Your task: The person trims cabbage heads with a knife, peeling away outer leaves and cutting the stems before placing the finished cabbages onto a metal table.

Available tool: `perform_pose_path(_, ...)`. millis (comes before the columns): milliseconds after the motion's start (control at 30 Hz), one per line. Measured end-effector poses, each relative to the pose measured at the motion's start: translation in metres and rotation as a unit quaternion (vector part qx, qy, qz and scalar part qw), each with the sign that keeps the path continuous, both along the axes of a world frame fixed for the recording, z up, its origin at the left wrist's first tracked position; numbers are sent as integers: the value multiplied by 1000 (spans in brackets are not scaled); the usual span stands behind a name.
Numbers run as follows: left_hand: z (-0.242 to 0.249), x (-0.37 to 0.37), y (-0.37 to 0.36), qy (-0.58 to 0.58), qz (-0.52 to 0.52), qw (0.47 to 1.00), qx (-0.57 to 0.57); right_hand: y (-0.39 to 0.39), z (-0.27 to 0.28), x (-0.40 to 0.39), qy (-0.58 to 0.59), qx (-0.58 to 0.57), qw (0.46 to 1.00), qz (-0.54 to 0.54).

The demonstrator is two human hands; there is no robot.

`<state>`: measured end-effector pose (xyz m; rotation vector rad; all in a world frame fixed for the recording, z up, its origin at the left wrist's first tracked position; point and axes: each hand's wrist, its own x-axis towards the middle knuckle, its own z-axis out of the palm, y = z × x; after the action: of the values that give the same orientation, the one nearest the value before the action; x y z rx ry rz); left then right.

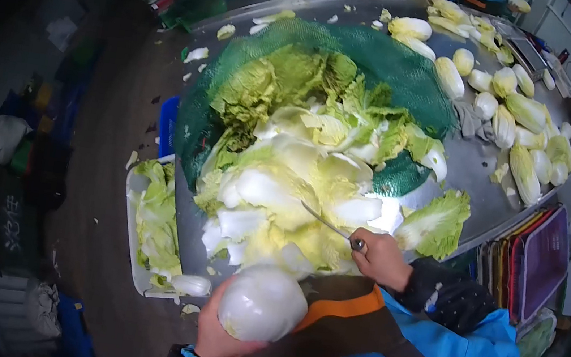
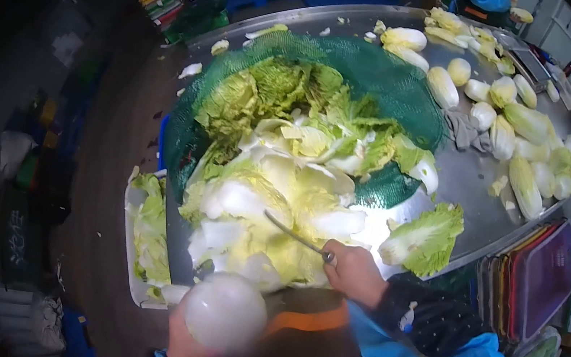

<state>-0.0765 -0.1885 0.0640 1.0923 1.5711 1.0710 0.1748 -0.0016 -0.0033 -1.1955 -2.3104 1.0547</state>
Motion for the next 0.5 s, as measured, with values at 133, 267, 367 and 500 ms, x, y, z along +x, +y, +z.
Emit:
perform_pose_path(133, -2, -4, 12, 16, -14, 1000, 13, -21, 54, -27, 97, 53, 975, 191)
perform_pose_path(267, 2, -3, 18, -17, 8, 1000, -13, -26, 63, -36, 46, 62, 962, 262)
perform_pose_path(367, -1, -3, 13, 42, -7, 999, -19, -28, 63, -38, 14, 47, 970, 239)
perform_pose_path(500, 6, 6, 18, 64, -16, 998, -24, -29, 62, -34, -53, 7, 971, 233)
